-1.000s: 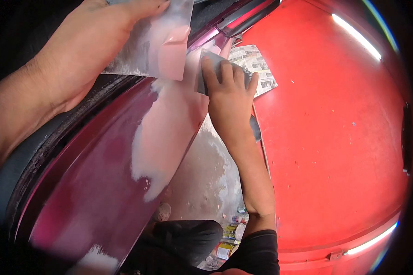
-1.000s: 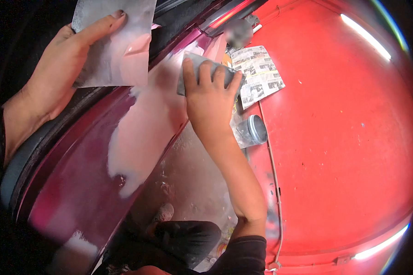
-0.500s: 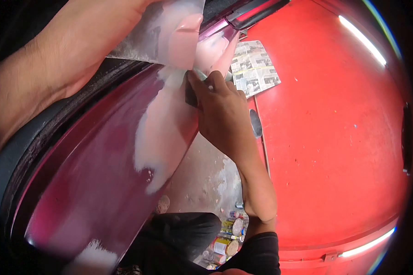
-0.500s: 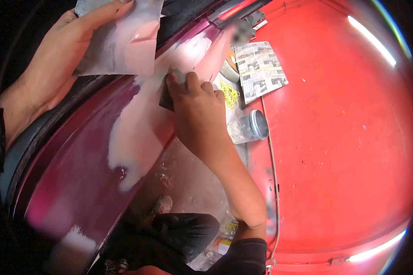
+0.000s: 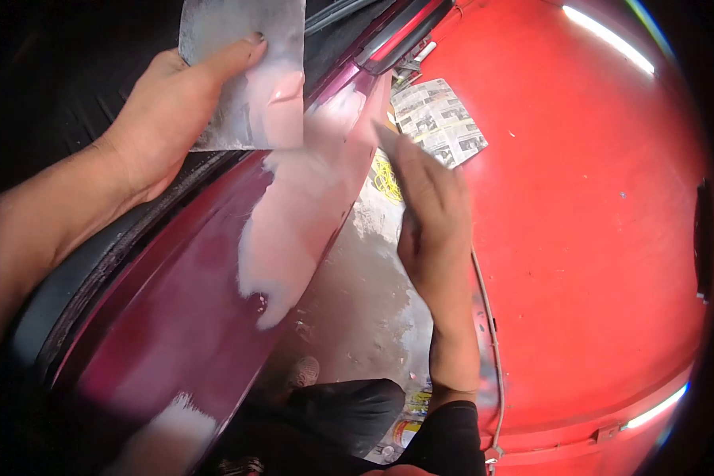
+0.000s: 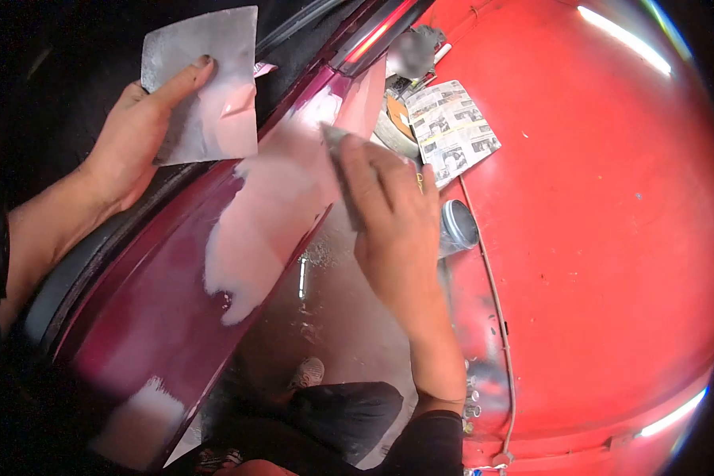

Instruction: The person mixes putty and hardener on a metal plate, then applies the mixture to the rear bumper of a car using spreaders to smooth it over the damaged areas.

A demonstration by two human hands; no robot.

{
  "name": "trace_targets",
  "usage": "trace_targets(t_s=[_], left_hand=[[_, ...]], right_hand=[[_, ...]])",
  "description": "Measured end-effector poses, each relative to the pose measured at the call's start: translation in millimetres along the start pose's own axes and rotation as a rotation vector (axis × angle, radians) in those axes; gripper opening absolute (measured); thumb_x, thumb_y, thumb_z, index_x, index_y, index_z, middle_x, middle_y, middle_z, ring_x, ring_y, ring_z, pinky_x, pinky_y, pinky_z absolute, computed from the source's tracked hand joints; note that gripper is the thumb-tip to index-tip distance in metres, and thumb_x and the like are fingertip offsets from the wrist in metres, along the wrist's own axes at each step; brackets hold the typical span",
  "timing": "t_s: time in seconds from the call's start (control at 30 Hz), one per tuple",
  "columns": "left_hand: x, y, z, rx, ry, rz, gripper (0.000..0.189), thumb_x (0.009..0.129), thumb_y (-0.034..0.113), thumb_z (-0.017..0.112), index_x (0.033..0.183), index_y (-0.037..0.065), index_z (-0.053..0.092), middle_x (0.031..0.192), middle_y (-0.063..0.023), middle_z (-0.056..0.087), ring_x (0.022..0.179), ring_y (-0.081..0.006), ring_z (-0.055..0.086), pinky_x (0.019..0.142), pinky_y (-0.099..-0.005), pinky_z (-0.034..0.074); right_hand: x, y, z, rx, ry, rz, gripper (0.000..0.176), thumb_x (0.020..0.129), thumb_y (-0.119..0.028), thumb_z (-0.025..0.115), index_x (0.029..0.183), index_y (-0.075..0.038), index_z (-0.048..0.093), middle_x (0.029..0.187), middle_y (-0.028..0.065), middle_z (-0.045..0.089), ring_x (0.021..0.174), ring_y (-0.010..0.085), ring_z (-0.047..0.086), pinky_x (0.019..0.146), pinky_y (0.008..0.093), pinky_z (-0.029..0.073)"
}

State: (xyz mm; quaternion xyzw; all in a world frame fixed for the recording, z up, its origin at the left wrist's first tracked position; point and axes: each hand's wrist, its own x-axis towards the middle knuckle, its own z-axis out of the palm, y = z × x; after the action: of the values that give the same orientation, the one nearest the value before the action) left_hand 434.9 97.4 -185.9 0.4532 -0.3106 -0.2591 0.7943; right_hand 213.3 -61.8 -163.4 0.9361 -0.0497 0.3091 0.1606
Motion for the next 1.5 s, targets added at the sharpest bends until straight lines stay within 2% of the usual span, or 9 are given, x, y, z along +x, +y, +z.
trace_targets(t_s=[0.07, 0.1, 0.43, 0.53, 0.83, 0.93, 1.0, 1.17, 1.5], left_hand=[[0.3, -0.9, 0.0, -0.015, -0.025, 0.001, 0.037, 0.094, 0.030, 0.063, 0.108, -0.004, 0.066, 0.099, -0.0103, 0.069, 0.084, -0.0172, 0.067, 0.077, -0.0317, 0.054], [0.2, -1.0, 0.9, -0.019, -0.031, 0.001, 0.036, 0.094, 0.030, 0.063, 0.108, -0.004, 0.067, 0.099, -0.0103, 0.069, 0.084, -0.0171, 0.067, 0.077, -0.0318, 0.054], [-4.9, 5.6, 5.4, 0.004, -0.055, -0.020, 0.034, 0.096, 0.027, 0.059, 0.109, -0.004, 0.066, 0.099, -0.0114, 0.069, 0.084, -0.0172, 0.067, 0.075, -0.0327, 0.056], [-5.0, 4.5, 5.9, 0.012, -0.078, -0.028, 0.035, 0.096, 0.028, 0.059, 0.111, -0.003, 0.065, 0.100, -0.0107, 0.069, 0.085, -0.0170, 0.067, 0.077, -0.0330, 0.056], [0.5, -5.1, -1.1, 0.057, -0.050, 0.032, 0.034, 0.096, 0.027, 0.060, 0.107, -0.004, 0.066, 0.097, -0.0095, 0.069, 0.082, -0.0162, 0.066, 0.074, -0.0326, 0.054], [1.2, -0.9, -2.2, 0.010, -0.021, 0.027, 0.034, 0.095, 0.027, 0.060, 0.107, -0.004, 0.066, 0.097, -0.0096, 0.069, 0.082, -0.0160, 0.066, 0.075, -0.0322, 0.054], [0.5, 0.8, -1.2, 0.013, -0.014, 0.016, 0.035, 0.095, 0.027, 0.060, 0.107, -0.005, 0.066, 0.097, -0.0098, 0.069, 0.083, -0.0159, 0.065, 0.076, -0.0318, 0.053], [-1.2, 1.8, 2.0, 0.021, -0.015, 0.017, 0.034, 0.095, 0.028, 0.061, 0.106, -0.004, 0.067, 0.097, -0.0089, 0.069, 0.084, -0.0151, 0.065, 0.077, -0.0304, 0.052], [-1.1, 0.0, 0.8, 0.061, -0.021, 0.017, 0.037, 0.092, 0.034, 0.065, 0.106, 0.000, 0.068, 0.095, -0.0073, 0.070, 0.081, -0.0133, 0.067, 0.076, -0.0292, 0.054]], right_hand=[[-1.6, -12.8, 3.4, -0.097, -0.037, -0.064, 0.065, 0.076, 0.003, 0.057, 0.137, -0.018, 0.055, 0.125, 0.0120, 0.055, 0.116, 0.0311, 0.055, 0.101, 0.0602, 0.035], [-3.3, -17.9, 3.3, -0.095, -0.044, -0.081, 0.056, 0.082, -0.009, 0.057, 0.136, -0.022, 0.056, 0.128, 0.0120, 0.054, 0.117, 0.0323, 0.054, 0.101, 0.0647, 0.033], [12.5, -29.9, 23.0, -0.109, 0.169, -0.235, 0.052, 0.081, -0.018, 0.059, 0.133, -0.022, 0.059, 0.127, 0.0118, 0.054, 0.113, 0.0349, 0.055, 0.098, 0.0631, 0.036], [20.1, -33.3, 27.2, -0.067, 0.192, -0.237, 0.053, 0.075, -0.012, 0.070, 0.128, -0.018, 0.063, 0.124, 0.0125, 0.057, 0.112, 0.0340, 0.058, 0.095, 0.0639, 0.039], [13.2, -38.8, 19.5, 0.095, -0.066, -0.331, 0.055, 0.072, -0.004, 0.066, 0.124, -0.020, 0.065, 0.120, 0.0085, 0.060, 0.106, 0.0284, 0.060, 0.098, 0.0522, 0.042], [8.1, -12.5, 25.3, 0.119, -0.153, -0.165, 0.052, 0.075, -0.001, 0.063, 0.123, -0.018, 0.065, 0.118, 0.0081, 0.061, 0.102, 0.0272, 0.060, 0.098, 0.0485, 0.042], [15.2, 8.4, 32.1, -0.247, -0.073, -0.079, 0.053, 0.081, 0.003, 0.056, 0.129, -0.018, 0.060, 0.118, 0.0073, 0.060, 0.106, 0.0284, 0.059, 0.100, 0.0569, 0.040], [31.9, 48.5, 69.4, -0.449, -0.014, -0.117, 0.056, 0.085, -0.005, 0.053, 0.139, -0.018, 0.048, 0.121, 0.0130, 0.054, 0.116, 0.0338, 0.051, 0.100, 0.0638, 0.035], [39.1, 53.5, 90.8, -0.444, 0.012, -0.066, 0.061, 0.080, 0.002, 0.057, 0.135, -0.023, 0.052, 0.126, 0.0090, 0.052, 0.121, 0.0283, 0.049, 0.103, 0.0624, 0.033]])
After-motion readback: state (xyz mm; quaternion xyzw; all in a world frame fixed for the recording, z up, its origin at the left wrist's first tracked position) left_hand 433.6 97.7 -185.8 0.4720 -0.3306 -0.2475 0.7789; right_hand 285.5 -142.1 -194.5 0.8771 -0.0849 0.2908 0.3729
